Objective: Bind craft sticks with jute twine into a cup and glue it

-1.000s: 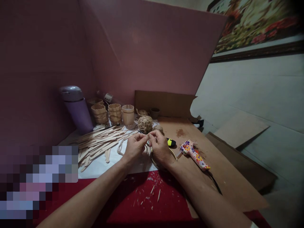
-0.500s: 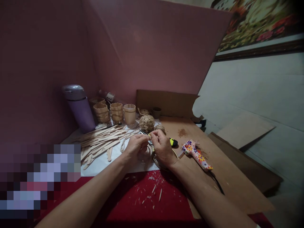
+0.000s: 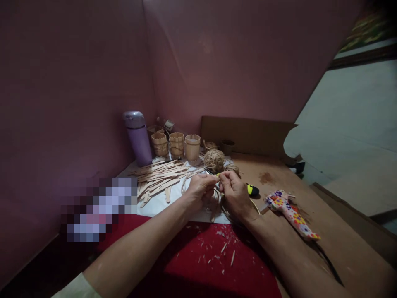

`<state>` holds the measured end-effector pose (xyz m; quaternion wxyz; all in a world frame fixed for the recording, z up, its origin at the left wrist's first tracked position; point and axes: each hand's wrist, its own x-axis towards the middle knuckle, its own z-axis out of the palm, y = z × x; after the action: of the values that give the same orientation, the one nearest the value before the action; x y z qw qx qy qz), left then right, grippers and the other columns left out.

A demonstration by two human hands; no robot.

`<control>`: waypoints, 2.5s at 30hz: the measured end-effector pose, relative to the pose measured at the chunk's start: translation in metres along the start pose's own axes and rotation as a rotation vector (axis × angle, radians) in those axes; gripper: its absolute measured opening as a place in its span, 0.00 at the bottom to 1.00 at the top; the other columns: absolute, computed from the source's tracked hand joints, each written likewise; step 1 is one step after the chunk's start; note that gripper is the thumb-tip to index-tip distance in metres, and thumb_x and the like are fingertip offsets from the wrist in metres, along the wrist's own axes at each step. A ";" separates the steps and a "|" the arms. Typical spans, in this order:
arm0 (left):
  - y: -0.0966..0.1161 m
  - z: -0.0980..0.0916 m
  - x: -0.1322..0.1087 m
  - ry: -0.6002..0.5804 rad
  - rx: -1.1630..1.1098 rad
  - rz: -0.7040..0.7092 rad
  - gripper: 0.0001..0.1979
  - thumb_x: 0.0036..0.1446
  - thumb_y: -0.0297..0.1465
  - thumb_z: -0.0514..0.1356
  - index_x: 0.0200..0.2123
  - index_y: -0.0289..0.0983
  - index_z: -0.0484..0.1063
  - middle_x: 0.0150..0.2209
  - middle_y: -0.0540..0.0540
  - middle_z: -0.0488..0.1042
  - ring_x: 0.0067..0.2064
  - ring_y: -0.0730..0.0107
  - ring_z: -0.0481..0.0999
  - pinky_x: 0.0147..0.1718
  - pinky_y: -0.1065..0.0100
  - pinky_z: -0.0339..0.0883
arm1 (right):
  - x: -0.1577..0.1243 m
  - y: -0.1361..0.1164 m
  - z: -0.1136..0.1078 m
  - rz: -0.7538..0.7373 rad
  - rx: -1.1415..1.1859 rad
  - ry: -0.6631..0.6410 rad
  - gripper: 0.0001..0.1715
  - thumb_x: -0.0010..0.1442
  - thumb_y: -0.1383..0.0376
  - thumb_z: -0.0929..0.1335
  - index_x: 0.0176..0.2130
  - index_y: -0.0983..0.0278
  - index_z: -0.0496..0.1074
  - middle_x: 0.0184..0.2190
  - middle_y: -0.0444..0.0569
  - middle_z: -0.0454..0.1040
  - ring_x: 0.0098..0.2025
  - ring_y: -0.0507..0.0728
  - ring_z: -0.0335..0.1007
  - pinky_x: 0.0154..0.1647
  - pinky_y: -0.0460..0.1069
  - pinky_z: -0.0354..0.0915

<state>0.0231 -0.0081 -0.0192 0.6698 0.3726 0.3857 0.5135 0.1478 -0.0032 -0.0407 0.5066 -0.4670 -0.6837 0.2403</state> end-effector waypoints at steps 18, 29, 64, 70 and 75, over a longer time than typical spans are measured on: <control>-0.007 -0.003 0.008 0.095 0.273 0.266 0.09 0.41 0.33 0.63 0.20 0.34 0.69 0.13 0.55 0.61 0.15 0.82 0.53 0.16 0.74 0.46 | 0.002 0.003 0.001 0.085 0.188 -0.043 0.14 0.58 0.54 0.65 0.31 0.62 0.65 0.19 0.41 0.67 0.20 0.51 0.60 0.22 0.45 0.56; -0.016 -0.011 0.020 0.046 0.590 0.457 0.10 0.48 0.34 0.59 0.20 0.35 0.67 0.20 0.52 0.66 0.24 0.75 0.63 0.25 0.71 0.56 | 0.005 0.003 -0.004 0.034 0.102 -0.057 0.15 0.59 0.54 0.65 0.29 0.62 0.65 0.18 0.40 0.63 0.20 0.50 0.57 0.21 0.46 0.54; 0.005 -0.004 0.005 0.129 0.077 0.169 0.08 0.38 0.30 0.64 0.18 0.33 0.68 0.10 0.58 0.55 0.11 0.84 0.50 0.12 0.74 0.37 | 0.000 0.003 -0.002 -0.054 -0.056 0.004 0.10 0.60 0.60 0.63 0.33 0.62 0.69 0.26 0.48 0.74 0.28 0.56 0.70 0.31 0.49 0.62; 0.003 -0.004 0.005 0.134 0.076 0.170 0.07 0.39 0.28 0.65 0.19 0.32 0.69 0.11 0.57 0.57 0.12 0.84 0.52 0.13 0.74 0.38 | 0.000 0.001 -0.003 -0.075 -0.212 0.010 0.11 0.61 0.60 0.61 0.32 0.62 0.67 0.27 0.49 0.74 0.30 0.57 0.69 0.32 0.49 0.60; 0.001 -0.005 0.008 0.123 0.062 0.162 0.07 0.38 0.27 0.65 0.18 0.33 0.68 0.11 0.57 0.57 0.12 0.84 0.52 0.14 0.74 0.39 | 0.000 0.002 -0.001 -0.097 -0.253 0.001 0.08 0.61 0.62 0.61 0.33 0.62 0.65 0.28 0.49 0.73 0.31 0.58 0.69 0.32 0.50 0.60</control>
<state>0.0197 0.0002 -0.0210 0.5892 0.3909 0.4106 0.5757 0.1501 -0.0028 -0.0420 0.4552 -0.4937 -0.7301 0.1269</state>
